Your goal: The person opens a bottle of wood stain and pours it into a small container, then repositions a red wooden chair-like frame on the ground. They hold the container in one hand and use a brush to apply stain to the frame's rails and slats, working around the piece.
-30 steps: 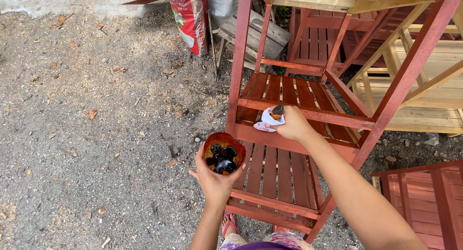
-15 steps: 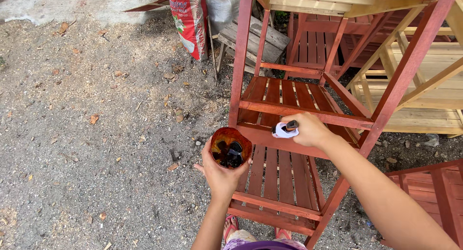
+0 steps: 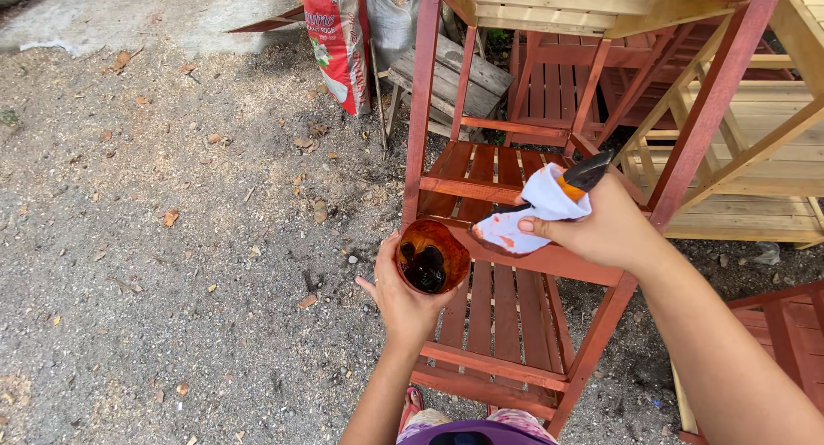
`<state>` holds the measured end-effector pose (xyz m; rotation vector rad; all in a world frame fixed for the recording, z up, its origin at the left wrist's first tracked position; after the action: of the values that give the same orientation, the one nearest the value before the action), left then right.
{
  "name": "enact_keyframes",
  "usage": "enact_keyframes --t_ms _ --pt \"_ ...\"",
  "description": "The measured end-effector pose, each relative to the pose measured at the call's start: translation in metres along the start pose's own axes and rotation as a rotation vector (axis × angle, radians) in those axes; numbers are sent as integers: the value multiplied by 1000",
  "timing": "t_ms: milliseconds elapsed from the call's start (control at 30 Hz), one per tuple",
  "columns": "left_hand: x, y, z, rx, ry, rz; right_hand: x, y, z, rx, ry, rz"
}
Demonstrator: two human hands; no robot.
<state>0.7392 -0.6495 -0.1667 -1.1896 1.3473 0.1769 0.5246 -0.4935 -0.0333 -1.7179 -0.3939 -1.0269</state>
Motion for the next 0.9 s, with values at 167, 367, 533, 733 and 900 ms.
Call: enact_keyframes --t_ms 167,367,533,733,900 --pt "-13 4 -1 12 50 -7 45 38 -9 197 89 22" --pt "-30 7 0 6 111 0 55 68 -18 158 -74 115" --pt "-35 8 -1 33 135 -80 43 79 -17 100 -147 221" --pt "-25 8 6 8 227 -176 37 94 -8 45 -162 188" --pt "-18 11 8 -71 287 -259 37 97 -1 4 -175 140"
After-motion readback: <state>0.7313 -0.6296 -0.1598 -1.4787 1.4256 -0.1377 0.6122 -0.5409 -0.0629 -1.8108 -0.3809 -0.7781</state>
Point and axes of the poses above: each hand's wrist, its own z-axis away from the middle knuckle, its own y-axis out of the palm, x = y × z, the point moved 1 cm from there along -z, towards the middle knuckle, and after that the axes turned 13 degrees about x, right-handed, at the moved point
